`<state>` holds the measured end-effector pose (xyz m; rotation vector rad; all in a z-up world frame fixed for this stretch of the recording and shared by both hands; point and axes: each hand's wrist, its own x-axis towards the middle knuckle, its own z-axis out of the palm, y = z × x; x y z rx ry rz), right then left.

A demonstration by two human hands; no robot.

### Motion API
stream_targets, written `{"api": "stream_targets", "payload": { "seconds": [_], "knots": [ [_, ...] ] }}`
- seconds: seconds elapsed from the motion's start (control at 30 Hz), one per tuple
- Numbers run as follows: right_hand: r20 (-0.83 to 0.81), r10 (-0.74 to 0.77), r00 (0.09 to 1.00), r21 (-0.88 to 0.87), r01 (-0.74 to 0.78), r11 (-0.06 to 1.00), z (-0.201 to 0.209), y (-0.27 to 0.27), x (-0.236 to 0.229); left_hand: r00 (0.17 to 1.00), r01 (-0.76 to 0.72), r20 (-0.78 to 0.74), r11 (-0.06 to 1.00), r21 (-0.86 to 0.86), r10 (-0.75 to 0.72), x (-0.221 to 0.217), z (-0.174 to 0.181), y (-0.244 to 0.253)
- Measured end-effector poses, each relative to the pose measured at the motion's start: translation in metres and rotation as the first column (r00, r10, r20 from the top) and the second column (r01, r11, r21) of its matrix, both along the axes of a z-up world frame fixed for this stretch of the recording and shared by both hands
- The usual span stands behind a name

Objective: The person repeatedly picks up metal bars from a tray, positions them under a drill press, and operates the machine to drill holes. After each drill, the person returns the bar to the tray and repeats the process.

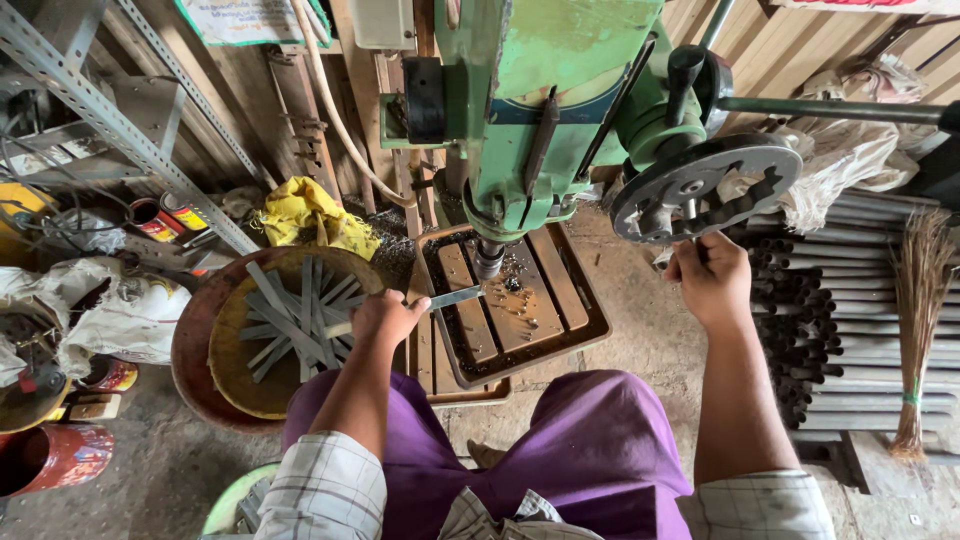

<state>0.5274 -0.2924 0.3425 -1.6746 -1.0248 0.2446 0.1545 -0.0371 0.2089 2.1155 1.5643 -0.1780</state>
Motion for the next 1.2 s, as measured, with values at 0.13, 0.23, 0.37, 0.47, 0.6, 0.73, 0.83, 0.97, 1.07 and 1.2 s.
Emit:
{"api": "stream_targets", "payload": {
  "seconds": [0.13, 0.23, 0.37, 0.47, 0.6, 0.73, 0.83, 0.97, 1.07, 1.2],
  "knots": [
    [0.075, -0.089, 0.993, -0.178, 0.101, 0.979, 0.017, -0.001, -0.010, 1.000, 0.015, -0.007, 1.000, 0.002, -0.015, 0.001, 0.007, -0.001],
    [0.156, -0.032, 0.987, -0.202, 0.063, 0.977, 0.044, -0.011, -0.020, 0.999, 0.025, -0.034, 1.000, -0.018, -0.025, 0.000, 0.012, -0.003],
    [0.098, -0.094, 0.991, -0.216, 0.113, 0.970, 0.058, -0.012, -0.033, 1.000, 0.020, -0.017, 1.000, 0.011, -0.020, 0.001, 0.012, -0.002],
    [0.082, -0.106, 0.991, -0.206, 0.121, 0.971, 0.054, -0.010, -0.032, 0.999, 0.020, -0.026, 1.000, -0.001, -0.020, 0.000, 0.010, -0.002],
    [0.152, -0.137, 0.979, -0.204, 0.166, 0.965, 0.029, -0.001, -0.019, 0.999, 0.036, -0.009, 0.999, 0.032, -0.036, 0.000, 0.002, 0.001],
    [0.137, -0.087, 0.987, -0.116, 0.104, 0.988, 0.007, 0.005, -0.007, 1.000, 0.019, 0.002, 0.999, 0.045, -0.019, 0.000, -0.001, 0.003],
    [0.096, -0.082, 0.992, -0.171, 0.097, 0.981, 0.002, 0.007, -0.002, 1.000, 0.027, -0.013, 0.999, 0.038, -0.027, 0.001, 0.001, 0.001],
    [0.146, -0.126, 0.981, -0.196, 0.153, 0.969, 0.003, 0.008, -0.004, 0.997, 0.053, 0.051, 0.994, 0.097, -0.058, 0.000, 0.007, -0.006],
    [0.288, -0.205, 0.935, -0.191, 0.266, 0.945, -0.002, 0.009, -0.004, 0.992, 0.110, 0.059, 0.992, 0.065, -0.114, 0.003, 0.014, -0.012],
    [0.398, -0.243, 0.885, -0.095, 0.303, 0.948, -0.012, 0.012, 0.000, 0.973, 0.157, 0.165, 0.987, 0.040, -0.161, 0.002, 0.011, -0.013]
  ]
}}
